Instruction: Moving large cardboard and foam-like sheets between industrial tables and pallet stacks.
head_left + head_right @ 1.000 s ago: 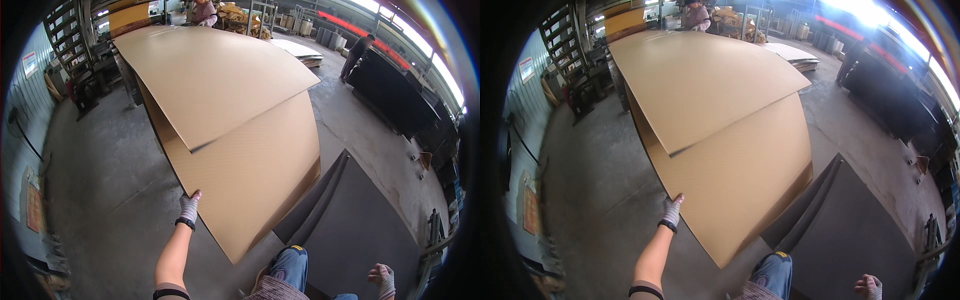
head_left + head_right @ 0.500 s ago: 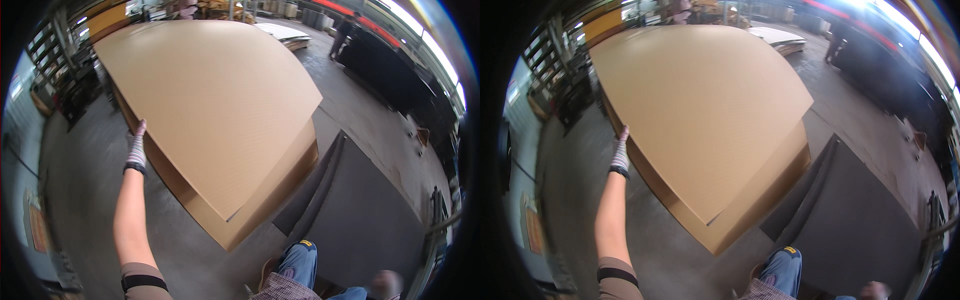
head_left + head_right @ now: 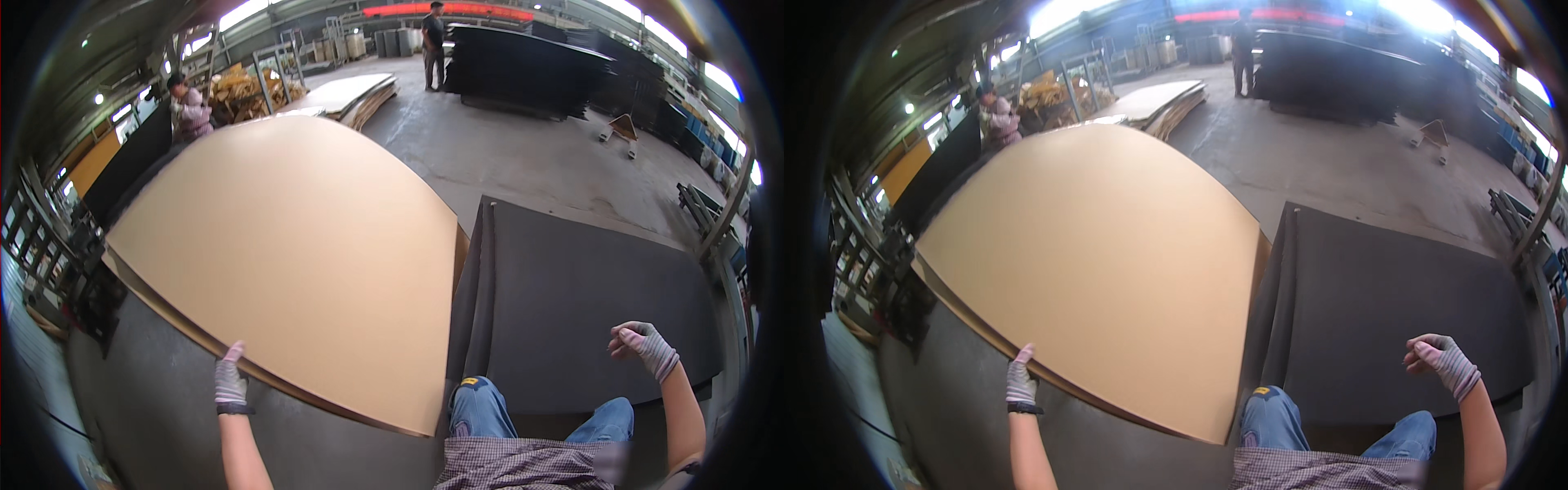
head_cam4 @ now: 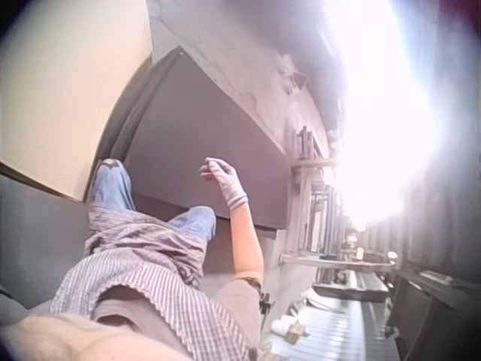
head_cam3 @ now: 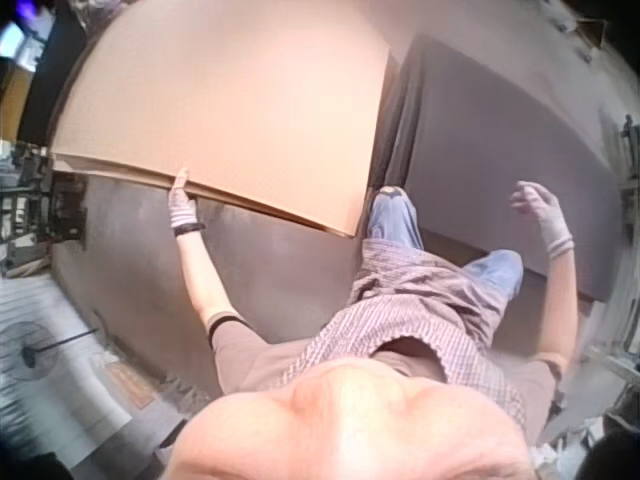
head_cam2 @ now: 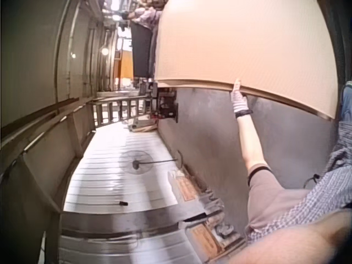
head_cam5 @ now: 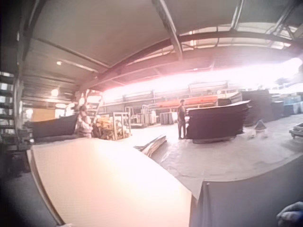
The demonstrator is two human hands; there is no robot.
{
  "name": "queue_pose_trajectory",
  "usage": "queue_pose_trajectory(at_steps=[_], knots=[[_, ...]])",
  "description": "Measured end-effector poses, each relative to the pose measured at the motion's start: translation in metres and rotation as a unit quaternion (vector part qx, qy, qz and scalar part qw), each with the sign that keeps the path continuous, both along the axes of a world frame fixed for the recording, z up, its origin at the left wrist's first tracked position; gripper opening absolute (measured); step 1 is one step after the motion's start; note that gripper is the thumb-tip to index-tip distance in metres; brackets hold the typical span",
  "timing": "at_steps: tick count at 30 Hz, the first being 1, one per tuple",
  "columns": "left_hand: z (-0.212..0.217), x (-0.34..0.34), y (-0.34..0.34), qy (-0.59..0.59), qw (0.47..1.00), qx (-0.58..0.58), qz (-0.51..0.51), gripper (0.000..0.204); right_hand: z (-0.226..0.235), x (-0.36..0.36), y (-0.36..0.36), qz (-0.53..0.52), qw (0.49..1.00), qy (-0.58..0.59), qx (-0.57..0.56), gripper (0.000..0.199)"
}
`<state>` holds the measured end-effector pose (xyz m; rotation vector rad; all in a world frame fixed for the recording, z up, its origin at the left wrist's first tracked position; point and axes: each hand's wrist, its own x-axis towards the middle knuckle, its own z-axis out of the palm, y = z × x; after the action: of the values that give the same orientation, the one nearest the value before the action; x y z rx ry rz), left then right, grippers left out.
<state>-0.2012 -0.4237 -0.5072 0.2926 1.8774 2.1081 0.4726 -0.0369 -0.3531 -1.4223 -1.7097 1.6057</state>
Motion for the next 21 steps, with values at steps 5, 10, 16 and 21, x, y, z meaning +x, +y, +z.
queue_pose_trajectory(at_steps=[5, 10, 16, 21], knots=[[0.042, -0.076, -0.017, -0.081, 0.99, 0.112, -0.008, 0.065, 0.021, -0.001, -0.004, 0.096, 0.994, 0.036, 0.023, 0.028], [0.167, 0.028, 0.094, 0.211, 0.973, 0.034, 0.087, 0.039, 0.12, -0.086, 0.013, 0.315, 0.737, 0.017, 0.598, 0.021], [0.257, 0.302, 0.231, 0.466, 0.877, -0.113, -0.011, 0.063, 0.263, -0.303, -0.134, 0.142, 0.455, -0.043, 0.878, 0.059], [0.235, 0.466, 0.236, 0.645, 0.731, 0.03, -0.221, 0.055, 0.333, -0.313, -0.216, -0.068, 0.29, 0.022, 0.954, 0.077]])
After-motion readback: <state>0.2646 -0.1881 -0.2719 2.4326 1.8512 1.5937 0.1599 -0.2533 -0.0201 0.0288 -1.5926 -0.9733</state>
